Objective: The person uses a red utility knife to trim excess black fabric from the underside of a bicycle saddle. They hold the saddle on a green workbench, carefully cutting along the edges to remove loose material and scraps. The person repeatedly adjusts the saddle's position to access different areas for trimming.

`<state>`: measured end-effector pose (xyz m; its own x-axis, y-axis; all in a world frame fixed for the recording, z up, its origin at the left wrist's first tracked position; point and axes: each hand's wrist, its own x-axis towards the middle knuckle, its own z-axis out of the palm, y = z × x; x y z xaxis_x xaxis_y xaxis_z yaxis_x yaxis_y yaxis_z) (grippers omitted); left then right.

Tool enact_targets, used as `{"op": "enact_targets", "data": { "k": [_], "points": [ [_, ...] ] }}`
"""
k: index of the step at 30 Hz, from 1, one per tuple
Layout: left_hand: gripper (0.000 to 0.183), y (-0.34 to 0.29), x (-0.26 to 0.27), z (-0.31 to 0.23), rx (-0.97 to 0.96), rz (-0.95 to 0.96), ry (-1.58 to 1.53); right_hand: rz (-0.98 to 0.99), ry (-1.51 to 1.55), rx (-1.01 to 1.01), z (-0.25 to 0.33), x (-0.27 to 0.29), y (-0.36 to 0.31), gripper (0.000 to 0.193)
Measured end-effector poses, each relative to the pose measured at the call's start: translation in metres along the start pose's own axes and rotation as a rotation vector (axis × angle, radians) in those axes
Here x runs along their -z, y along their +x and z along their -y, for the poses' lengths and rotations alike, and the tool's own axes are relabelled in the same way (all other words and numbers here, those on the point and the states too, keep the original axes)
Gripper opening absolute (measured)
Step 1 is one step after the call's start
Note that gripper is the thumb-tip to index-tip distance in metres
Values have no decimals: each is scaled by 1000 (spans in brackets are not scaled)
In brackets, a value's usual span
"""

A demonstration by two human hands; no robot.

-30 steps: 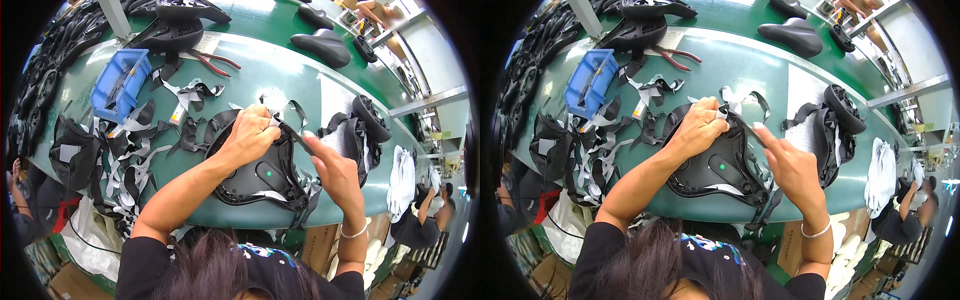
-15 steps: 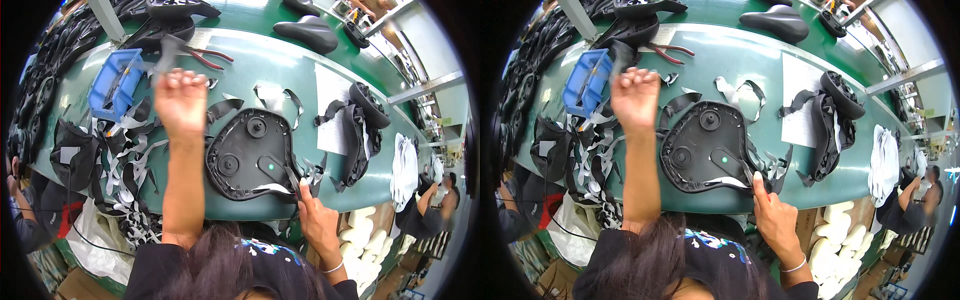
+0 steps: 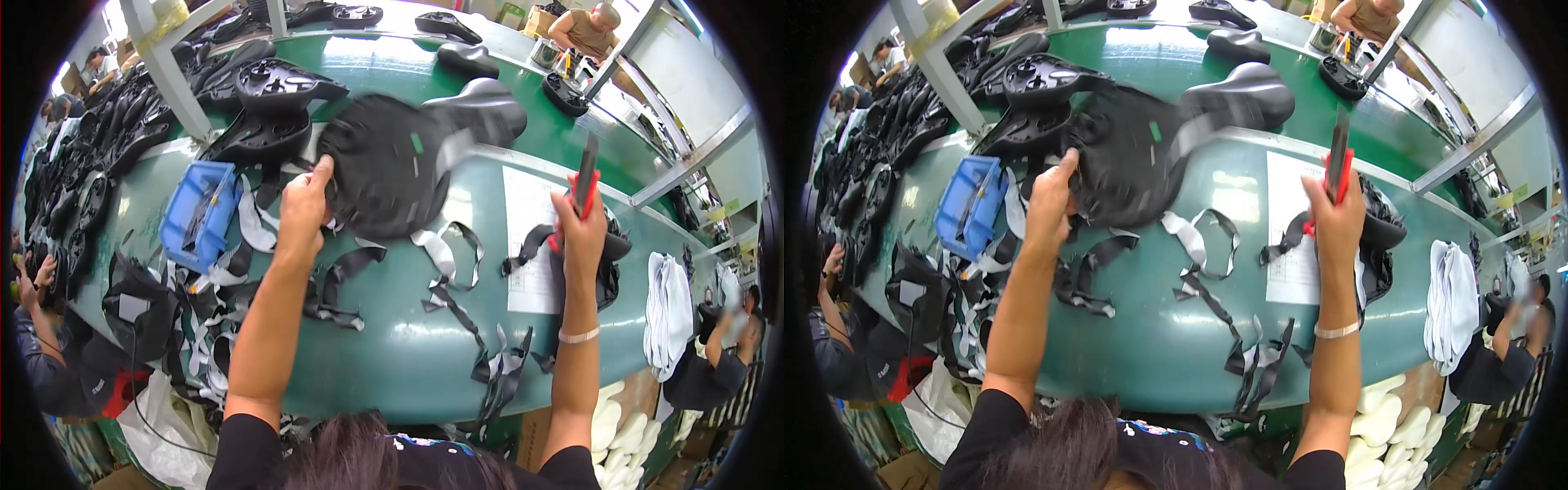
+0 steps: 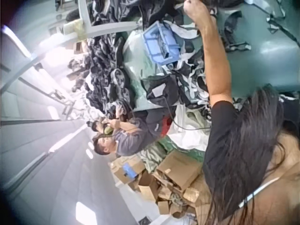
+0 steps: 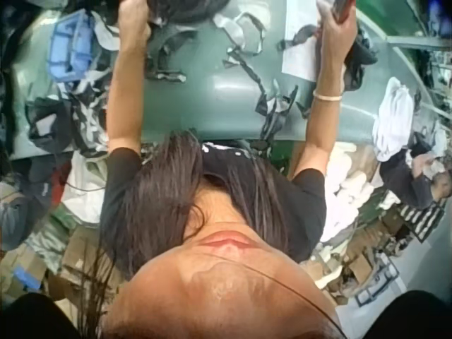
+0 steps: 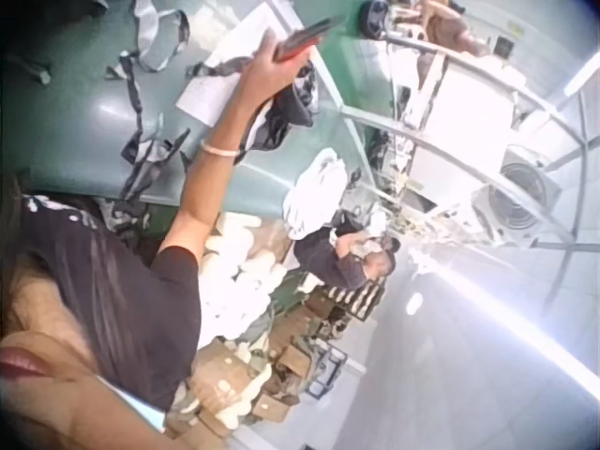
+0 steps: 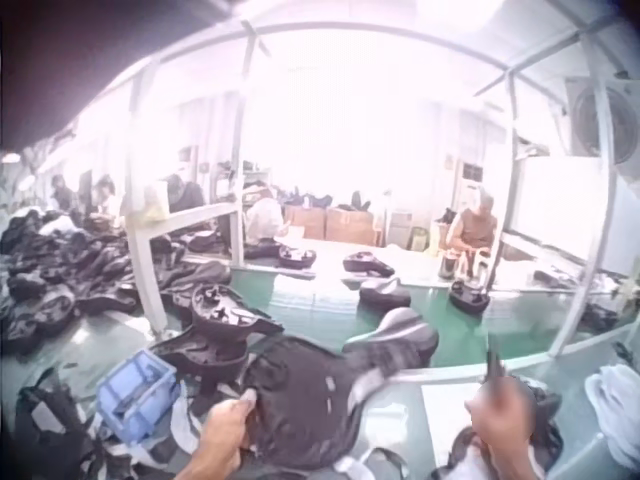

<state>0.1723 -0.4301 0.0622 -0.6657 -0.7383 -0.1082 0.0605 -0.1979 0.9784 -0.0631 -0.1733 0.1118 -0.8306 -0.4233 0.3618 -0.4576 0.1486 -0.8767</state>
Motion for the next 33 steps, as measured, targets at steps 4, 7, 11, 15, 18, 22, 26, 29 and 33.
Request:
{"op": "enact_targets", "data": {
  "k": [4,7,11,15,18,22,26,29,33],
  "points": [
    [32,30,-79,48,-67,-134,54,-26,249,-76,-74,-45,117,44],
    [15,31,-99,106,-458,-185,432,48,220,-223,-131,-72,185,49],
    [11,27,-107,83,-356,-88,392,204,304,-413,-146,-95,213,52],
    [11,28,-99,81,-270,-74,400,397,154,-338,-89,-96,182,49],
    [11,25,-100,81,-258,-37,349,445,-130,-223,-31,-42,141,49],
    [10,25,-97,81,-271,-7,334,352,-486,-274,-4,41,92,47],
    [11,24,-94,85,-225,-24,276,-6,-246,11,29,23,104,40],
    [10,20,-92,84,-217,-43,160,97,-43,109,34,-37,161,39],
    [6,15,-101,77,-296,-57,101,155,502,-164,-61,-135,269,44]
  ]
}}
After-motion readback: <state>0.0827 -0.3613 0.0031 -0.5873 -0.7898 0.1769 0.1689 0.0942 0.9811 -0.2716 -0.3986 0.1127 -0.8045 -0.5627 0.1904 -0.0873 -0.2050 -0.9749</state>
